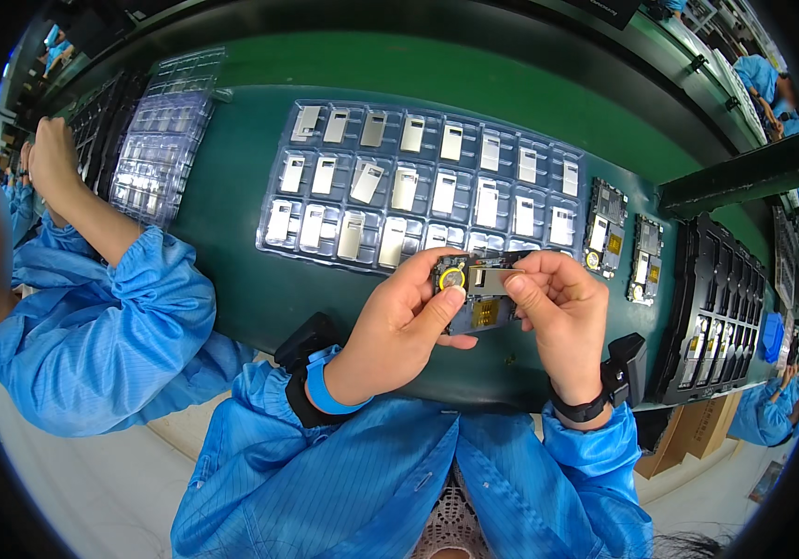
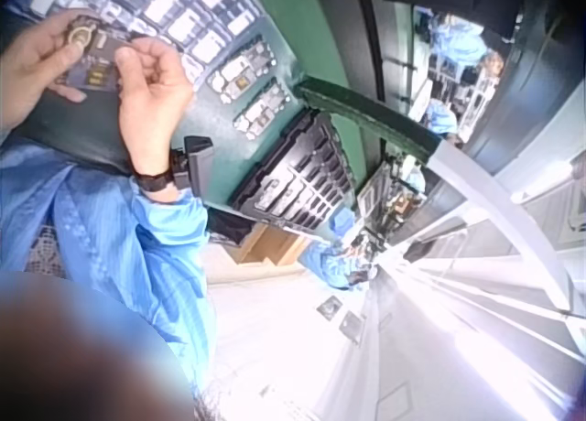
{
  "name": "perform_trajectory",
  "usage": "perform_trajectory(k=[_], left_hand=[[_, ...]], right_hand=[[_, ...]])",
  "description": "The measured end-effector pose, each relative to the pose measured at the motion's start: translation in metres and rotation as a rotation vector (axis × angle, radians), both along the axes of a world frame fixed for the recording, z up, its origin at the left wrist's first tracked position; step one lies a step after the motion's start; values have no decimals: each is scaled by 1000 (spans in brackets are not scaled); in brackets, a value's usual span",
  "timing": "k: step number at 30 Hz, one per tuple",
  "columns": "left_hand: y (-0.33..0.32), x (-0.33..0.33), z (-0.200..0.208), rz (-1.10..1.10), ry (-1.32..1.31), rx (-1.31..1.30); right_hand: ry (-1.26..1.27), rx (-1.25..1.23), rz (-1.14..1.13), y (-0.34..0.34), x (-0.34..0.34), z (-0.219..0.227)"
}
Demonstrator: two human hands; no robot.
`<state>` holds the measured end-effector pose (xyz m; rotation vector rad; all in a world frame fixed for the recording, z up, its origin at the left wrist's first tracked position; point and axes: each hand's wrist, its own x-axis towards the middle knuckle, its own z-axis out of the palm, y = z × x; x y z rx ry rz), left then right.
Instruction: Assembling and inspecting electronic circuit boards and placing them into specialized plastic trays.
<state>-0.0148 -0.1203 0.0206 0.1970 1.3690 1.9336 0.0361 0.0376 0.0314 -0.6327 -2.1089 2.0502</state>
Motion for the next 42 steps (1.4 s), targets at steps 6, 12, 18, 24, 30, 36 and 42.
perform_trajectory(k=[6,12,18,24,30,36,42], left_hand=[[1,0,1,10,-13,-7],[0,-1,2,-8,2,-23],[-2,-1,2,3,22,-15],[-4,-1,3,12,15,-13],[-4,0,2,17,19,-11],[-4,0,0,7,17,-6],[-4,0,0,7,17,-4]], right_hand=[[-5,19,0,0,0,0],[-10,12,-11,0,-1,0],[-9,4,-10,-2,-3,3],[0,-5,-16,-5,-3,2],[8,-4,-6,-5,-3,2],[16,0,1,-4,-2,2],[11,-1,3,-4,-2,2]])
